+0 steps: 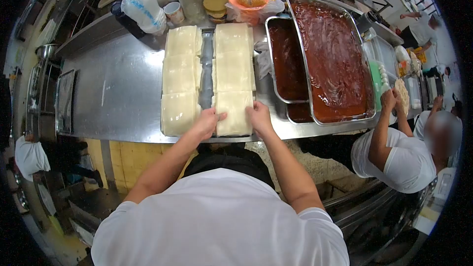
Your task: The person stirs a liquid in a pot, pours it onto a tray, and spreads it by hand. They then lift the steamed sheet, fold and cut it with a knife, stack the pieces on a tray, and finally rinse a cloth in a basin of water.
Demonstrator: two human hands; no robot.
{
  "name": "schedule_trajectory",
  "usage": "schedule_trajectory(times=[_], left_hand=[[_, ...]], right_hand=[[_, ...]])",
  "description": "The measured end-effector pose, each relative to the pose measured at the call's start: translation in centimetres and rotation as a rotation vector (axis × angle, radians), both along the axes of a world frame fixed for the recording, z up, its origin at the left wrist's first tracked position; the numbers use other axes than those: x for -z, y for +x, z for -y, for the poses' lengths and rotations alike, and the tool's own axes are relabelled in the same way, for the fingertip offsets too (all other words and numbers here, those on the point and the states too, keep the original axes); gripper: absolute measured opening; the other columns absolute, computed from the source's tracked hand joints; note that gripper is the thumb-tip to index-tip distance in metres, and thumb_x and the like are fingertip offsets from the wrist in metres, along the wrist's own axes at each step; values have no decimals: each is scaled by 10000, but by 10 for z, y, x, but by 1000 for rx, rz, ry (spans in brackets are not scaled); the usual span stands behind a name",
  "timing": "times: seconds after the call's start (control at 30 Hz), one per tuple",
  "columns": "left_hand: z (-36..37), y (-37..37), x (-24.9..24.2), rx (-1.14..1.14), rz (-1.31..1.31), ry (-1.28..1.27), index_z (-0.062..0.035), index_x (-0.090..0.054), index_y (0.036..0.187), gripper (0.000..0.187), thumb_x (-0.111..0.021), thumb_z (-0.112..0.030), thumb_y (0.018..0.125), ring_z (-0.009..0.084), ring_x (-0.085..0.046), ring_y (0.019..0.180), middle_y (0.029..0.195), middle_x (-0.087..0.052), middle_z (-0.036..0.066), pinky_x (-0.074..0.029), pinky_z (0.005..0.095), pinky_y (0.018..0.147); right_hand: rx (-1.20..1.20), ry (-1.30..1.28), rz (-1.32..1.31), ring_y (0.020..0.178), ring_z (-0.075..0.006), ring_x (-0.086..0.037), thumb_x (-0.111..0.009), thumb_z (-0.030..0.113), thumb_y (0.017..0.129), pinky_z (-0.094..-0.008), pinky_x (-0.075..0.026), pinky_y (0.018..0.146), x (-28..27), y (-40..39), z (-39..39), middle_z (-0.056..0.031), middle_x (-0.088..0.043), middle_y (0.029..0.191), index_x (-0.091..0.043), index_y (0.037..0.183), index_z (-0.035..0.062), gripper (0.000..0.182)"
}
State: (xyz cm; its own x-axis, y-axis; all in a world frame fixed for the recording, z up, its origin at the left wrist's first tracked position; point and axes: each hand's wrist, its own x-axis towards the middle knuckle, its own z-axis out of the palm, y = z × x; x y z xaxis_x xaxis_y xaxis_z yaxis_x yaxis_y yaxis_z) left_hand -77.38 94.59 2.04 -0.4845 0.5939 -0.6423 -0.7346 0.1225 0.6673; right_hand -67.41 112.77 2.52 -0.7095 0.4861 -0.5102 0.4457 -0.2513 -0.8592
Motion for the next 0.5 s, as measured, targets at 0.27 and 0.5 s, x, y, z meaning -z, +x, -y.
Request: schedule_trajectory(times=[0.27, 0.5], left_hand=[[-2, 1, 15, -33, -133, -41, 57, -640, 1243, 304, -664, -48, 958, 207, -694, 957, 1121, -720, 141, -567, 352, 831], [-1, 1, 20, 50, -277, -143, 51, -640, 1225, 319, -699, -43, 926, 205, -697, 934, 1093, -726, 146, -565, 350, 825]], right_hand=[[-24, 333, 51, 849, -210, -696, -714, 92, 829, -338, -561, 767, -2, 16, 13, -147, -717, 980, -585, 1260, -64, 476], [-70, 489, 137, 870, -234, -691, -772, 77, 738, -357, -563, 777, -17, 24, 19, -138, -686, 969, -551, 1325, -39, 637]])
